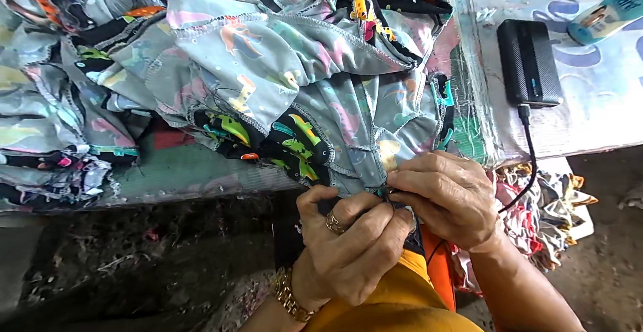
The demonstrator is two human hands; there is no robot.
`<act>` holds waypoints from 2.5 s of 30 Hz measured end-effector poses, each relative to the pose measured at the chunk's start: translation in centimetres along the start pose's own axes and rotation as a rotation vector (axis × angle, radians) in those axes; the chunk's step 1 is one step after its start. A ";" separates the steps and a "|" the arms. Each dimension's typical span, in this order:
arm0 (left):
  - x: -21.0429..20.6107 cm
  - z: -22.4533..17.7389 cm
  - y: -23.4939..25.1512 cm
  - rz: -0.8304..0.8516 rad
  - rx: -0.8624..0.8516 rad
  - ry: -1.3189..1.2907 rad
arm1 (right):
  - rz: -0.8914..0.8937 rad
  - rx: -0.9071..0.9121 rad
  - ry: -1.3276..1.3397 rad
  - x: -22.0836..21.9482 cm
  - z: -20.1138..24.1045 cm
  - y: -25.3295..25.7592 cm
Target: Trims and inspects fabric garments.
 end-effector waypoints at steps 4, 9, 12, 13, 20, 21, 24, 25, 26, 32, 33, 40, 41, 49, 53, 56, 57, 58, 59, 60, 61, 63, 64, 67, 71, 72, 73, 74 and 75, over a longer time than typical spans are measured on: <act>0.0 0.0 -0.1 0.000 -0.004 0.008 | 0.011 0.019 -0.037 -0.2 0.1 -0.2; 0.0 0.0 -0.1 0.003 -0.014 0.016 | 0.031 0.031 -0.070 -0.3 0.3 -0.1; 0.1 0.0 -0.1 0.005 -0.012 0.019 | 0.038 0.047 -0.097 -0.3 0.4 -0.2; 0.1 0.0 -0.2 0.006 -0.009 0.020 | 0.042 0.053 -0.108 -0.3 0.5 -0.2; 0.1 -0.5 -0.7 0.067 -0.020 -0.055 | 0.090 0.055 -0.152 -0.5 0.6 -0.4; 0.2 -0.8 -0.9 0.101 -0.031 -0.076 | 0.148 0.050 -0.166 -0.4 1.0 -0.5; 1.3 -1.2 -1.1 0.197 -0.049 -0.125 | 0.438 -0.012 -0.147 0.2 2.0 -1.1; 2.0 -1.0 -0.9 0.191 -0.019 -0.097 | 0.519 -0.053 -0.091 0.7 2.0 -1.3; 2.8 -0.7 -0.4 0.159 0.020 -0.048 | 0.550 -0.097 -0.019 1.3 1.9 -1.3; 0.3 1.2 2.1 0.123 0.100 0.412 | 0.136 -0.434 0.587 1.4 0.3 1.6; -0.4 1.4 2.2 0.135 0.085 0.449 | 0.106 -0.461 0.570 0.5 -0.1 1.8; 1.6 4.1 1.7 -0.037 0.347 0.095 | 0.063 -0.570 0.553 -1.0 -2.5 1.0; 1.5 4.4 1.5 -0.055 0.387 0.030 | 0.061 -0.568 0.553 -1.1 -2.4 0.9; 0.8 3.9 2.1 0.001 0.290 0.085 | 0.087 -0.177 -0.133 -0.6 -1.0 1.0; 0.8 3.3 2.9 0.054 0.193 0.156 | 0.107 -0.290 0.163 0.4 -1.9 2.0; 0.7 2.9 3.7 0.062 0.133 0.210 | 0.143 -0.358 0.249 0.5 -2.5 2.7; 0.3 2.5 4.0 0.063 0.111 0.216 | 0.151 -0.363 0.254 0.4 -2.6 3.0; -0.1 2.2 4.4 0.059 0.088 0.213 | 0.150 -0.364 0.254 0.3 -2.6 3.2; -0.5 2.0 4.6 0.046 0.072 0.197 | 0.148 -0.365 0.255 0.3 -2.6 3.5; -0.8 1.9 4.8 0.022 0.073 0.164 | 0.145 -0.370 0.260 0.3 -2.6 3.7; -0.9 2.1 5.0 -0.001 0.104 0.107 | 0.138 -0.382 0.276 0.5 -2.6 4.0; -0.8 3.0 5.3 -0.022 0.289 -0.088 | 0.123 -0.425 0.336 0.7 -2.9 4.4; -0.8 3.7 5.4 -0.008 0.445 -0.236 | 0.115 -0.443 0.359 0.8 -3.1 4.6; -1.6 5.9 5.2 0.006 0.887 -0.714 | 0.089 -0.458 0.319 0.3 -3.9 4.6; -1.9 6.0 5.2 -0.017 0.943 -0.703 | 0.005 -0.374 0.125 0.2 -3.5 4.6; -1.9 5.8 5.2 -0.024 0.933 -0.673 | -0.043 -0.352 0.090 0.7 -3.3 4.6; -2.0 5.6 5.3 -0.027 0.918 -0.648 | -0.087 -0.335 0.093 1.2 -3.0 4.6; -2.1 5.3 5.3 -0.026 0.898 -0.625 | -0.106 -0.327 0.106 1.4 -2.7 4.6; -2.2 5.0 5.3 -0.019 0.873 -0.603 | -0.092 -0.333 0.115 1.3 -2.4 4.6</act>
Point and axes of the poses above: each hand's wrist, its own y-axis towards the middle knuckle, its own x-axis out of the back of the hand, z = x × y, the point moved 7 cm from there along y, towards the middle knuckle, and after that the axes turned 14 degrees about -z, right-handed, at the moved point
